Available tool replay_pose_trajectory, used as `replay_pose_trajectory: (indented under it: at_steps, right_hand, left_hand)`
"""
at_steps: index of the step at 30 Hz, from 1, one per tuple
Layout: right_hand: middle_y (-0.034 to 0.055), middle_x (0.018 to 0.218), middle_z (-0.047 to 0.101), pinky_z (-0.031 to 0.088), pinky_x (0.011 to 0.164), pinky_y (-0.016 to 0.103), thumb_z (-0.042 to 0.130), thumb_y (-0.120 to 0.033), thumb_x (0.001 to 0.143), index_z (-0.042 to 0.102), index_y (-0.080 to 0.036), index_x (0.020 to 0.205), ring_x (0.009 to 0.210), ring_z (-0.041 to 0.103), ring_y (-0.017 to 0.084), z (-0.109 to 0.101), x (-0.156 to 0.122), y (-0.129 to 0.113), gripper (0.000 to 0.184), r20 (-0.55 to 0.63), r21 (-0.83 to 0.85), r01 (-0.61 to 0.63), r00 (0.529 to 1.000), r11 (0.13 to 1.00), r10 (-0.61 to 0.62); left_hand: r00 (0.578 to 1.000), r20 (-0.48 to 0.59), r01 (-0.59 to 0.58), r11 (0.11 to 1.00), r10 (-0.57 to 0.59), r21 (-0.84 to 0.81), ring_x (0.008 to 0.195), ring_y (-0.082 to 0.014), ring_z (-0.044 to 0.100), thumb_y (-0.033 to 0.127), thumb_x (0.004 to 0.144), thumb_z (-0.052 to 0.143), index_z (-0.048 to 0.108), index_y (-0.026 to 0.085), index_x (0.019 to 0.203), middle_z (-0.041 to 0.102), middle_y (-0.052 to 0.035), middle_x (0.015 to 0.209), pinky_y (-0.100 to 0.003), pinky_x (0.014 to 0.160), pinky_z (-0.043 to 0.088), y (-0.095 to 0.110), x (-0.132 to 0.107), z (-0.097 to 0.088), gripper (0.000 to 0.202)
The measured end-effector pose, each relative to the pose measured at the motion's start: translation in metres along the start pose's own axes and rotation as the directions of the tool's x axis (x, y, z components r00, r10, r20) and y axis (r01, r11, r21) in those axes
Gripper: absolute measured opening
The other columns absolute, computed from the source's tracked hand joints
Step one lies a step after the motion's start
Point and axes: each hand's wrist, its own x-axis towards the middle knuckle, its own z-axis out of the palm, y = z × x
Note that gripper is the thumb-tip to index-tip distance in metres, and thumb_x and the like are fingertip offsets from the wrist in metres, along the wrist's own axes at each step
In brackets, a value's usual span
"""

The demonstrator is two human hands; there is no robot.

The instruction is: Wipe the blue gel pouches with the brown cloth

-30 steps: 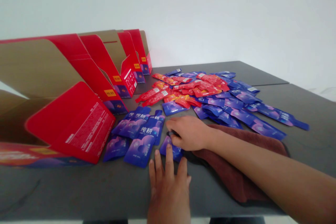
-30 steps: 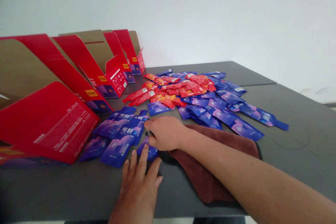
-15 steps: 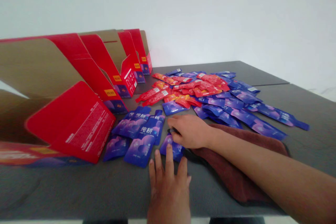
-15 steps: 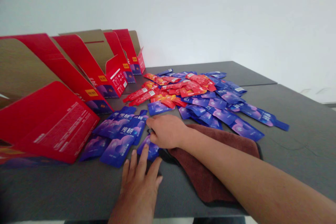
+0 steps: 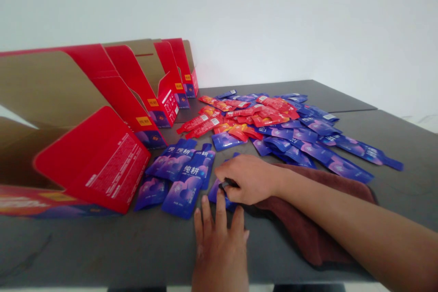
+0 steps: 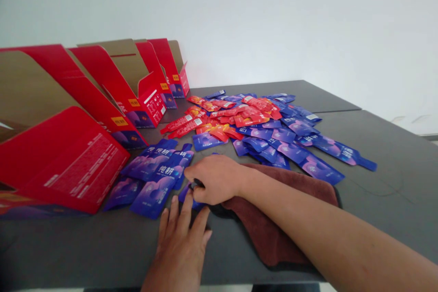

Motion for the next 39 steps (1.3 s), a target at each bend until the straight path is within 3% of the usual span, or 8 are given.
replay_pose_trajectory:
  at_steps: [6, 15, 23, 27, 32, 39]
  right_hand:
    - [0.0036, 0.081, 0.066, 0.03, 0.059, 0.027, 0.049, -0.032, 0.08, 0.058, -0.02, 0.085, 0.071, 0.056, 0.016, 0.0015, 0.0011, -0.0008, 0.015, -0.023, -0.059, -0.055, 0.998, 0.997, 0.054]
    - [0.0082, 0.09, 0.068, 0.034, 0.061, 0.03, 0.042, -0.029, 0.087, 0.057, -0.018, 0.096, 0.079, 0.062, 0.021, 0.0038, 0.0053, 0.0039, 0.02, -0.114, -0.21, -0.326, 0.945, 0.922, 0.307]
    - [0.0035, 0.088, 0.064, 0.034, 0.063, 0.027, 0.05, -0.026, 0.079, 0.054, -0.019, 0.087, 0.076, 0.057, 0.016, 0.0015, 0.0003, 0.0041, 0.011, -0.047, -0.049, -0.014, 0.999, 0.999, 0.011]
    - [0.0025, 0.086, 0.064, 0.033, 0.061, 0.026, 0.051, -0.026, 0.079, 0.053, -0.02, 0.083, 0.074, 0.055, 0.015, 0.0008, 0.0001, 0.0003, 0.008, -0.04, -0.013, 0.036, 0.999, 0.999, -0.036]
    - [0.0041, 0.088, 0.065, 0.032, 0.059, 0.028, 0.049, -0.028, 0.081, 0.055, -0.019, 0.089, 0.074, 0.058, 0.017, 0.0024, 0.0024, 0.0003, 0.013, -0.077, -0.099, -0.095, 0.993, 0.99, 0.088]
    - [0.0083, 0.093, 0.067, 0.036, 0.062, 0.03, 0.042, -0.028, 0.087, 0.056, -0.019, 0.1, 0.08, 0.062, 0.022, 0.0055, 0.0036, 0.0044, 0.021, -0.118, -0.212, -0.308, 0.95, 0.928, 0.288]
  left_hand:
    - [1.0, 0.013, 0.003, 1.0, -0.003, -0.001, 0.129, -0.043, 0.045, 0.018, 0.079, 0.064, 0.073, 0.026, 0.106, 0.058, -0.0131, 0.136, -0.064, 0.103, 0.04, -0.0001, -0.0005, 0.0008, 0.029]
    - [1.0, 0.006, -0.003, 1.0, 0.003, -0.006, 0.128, -0.0443, 0.046, 0.015, 0.078, 0.065, 0.073, 0.026, 0.104, 0.058, -0.0127, 0.137, -0.064, 0.102, 0.042, 0.0004, -0.0001, -0.0014, 0.03]
    - [1.0, -0.013, -0.001, 1.0, 0.001, -0.012, 0.128, -0.0437, 0.047, 0.016, 0.078, 0.065, 0.073, 0.026, 0.104, 0.059, -0.0128, 0.135, -0.063, 0.102, 0.042, 0.0003, 0.0, -0.001, 0.03]
    - [1.0, -0.023, -0.007, 1.0, 0.006, -0.009, 0.127, -0.0431, 0.048, 0.017, 0.078, 0.064, 0.074, 0.026, 0.104, 0.06, -0.0126, 0.134, -0.063, 0.102, 0.042, 0.0, -0.0001, -0.0007, 0.028]
    - [1.0, -0.021, -0.002, 1.0, 0.002, -0.01, 0.128, -0.0425, 0.047, 0.018, 0.079, 0.064, 0.073, 0.026, 0.104, 0.059, -0.0115, 0.136, -0.063, 0.102, 0.042, 0.0, -0.0001, -0.001, 0.028]
    - [1.0, 0.0, -0.015, 1.0, 0.015, 0.007, 0.129, -0.0435, 0.045, 0.02, 0.08, 0.063, 0.072, 0.028, 0.107, 0.056, -0.011, 0.139, -0.065, 0.101, 0.042, -0.0019, -0.0012, 0.0031, 0.029]
